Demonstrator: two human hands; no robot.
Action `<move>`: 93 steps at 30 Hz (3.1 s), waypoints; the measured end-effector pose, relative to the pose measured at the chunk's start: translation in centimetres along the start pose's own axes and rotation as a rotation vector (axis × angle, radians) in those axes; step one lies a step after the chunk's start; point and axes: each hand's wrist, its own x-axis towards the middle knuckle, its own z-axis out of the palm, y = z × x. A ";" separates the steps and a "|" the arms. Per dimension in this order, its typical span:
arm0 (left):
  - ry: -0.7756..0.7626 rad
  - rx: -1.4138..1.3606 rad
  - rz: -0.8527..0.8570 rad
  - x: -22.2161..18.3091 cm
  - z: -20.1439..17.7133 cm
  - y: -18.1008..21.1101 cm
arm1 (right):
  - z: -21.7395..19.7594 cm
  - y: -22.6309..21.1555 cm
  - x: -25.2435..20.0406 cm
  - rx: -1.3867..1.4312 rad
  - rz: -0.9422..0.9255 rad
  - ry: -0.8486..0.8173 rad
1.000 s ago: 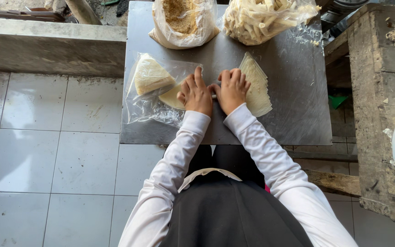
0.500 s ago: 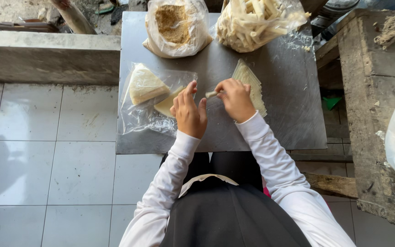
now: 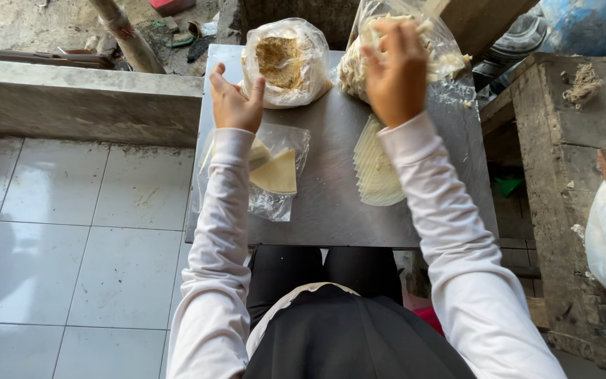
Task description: The person prepares multiple items by scooping a brown mixture from a bag onto dough wrappers and folding them into a triangle shape.
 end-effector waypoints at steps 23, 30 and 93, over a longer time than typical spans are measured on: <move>-0.054 -0.283 -0.087 2.0 5.7 -4.5 | 11.9 -3.4 0.7 0.743 0.135 -0.019; -0.100 -0.408 -0.042 2.7 6.2 -4.7 | 7.0 -5.6 2.5 0.436 -0.321 -0.185; -0.243 -0.647 0.089 10.1 6.9 -7.0 | 11.9 2.3 -0.7 0.576 0.434 -0.031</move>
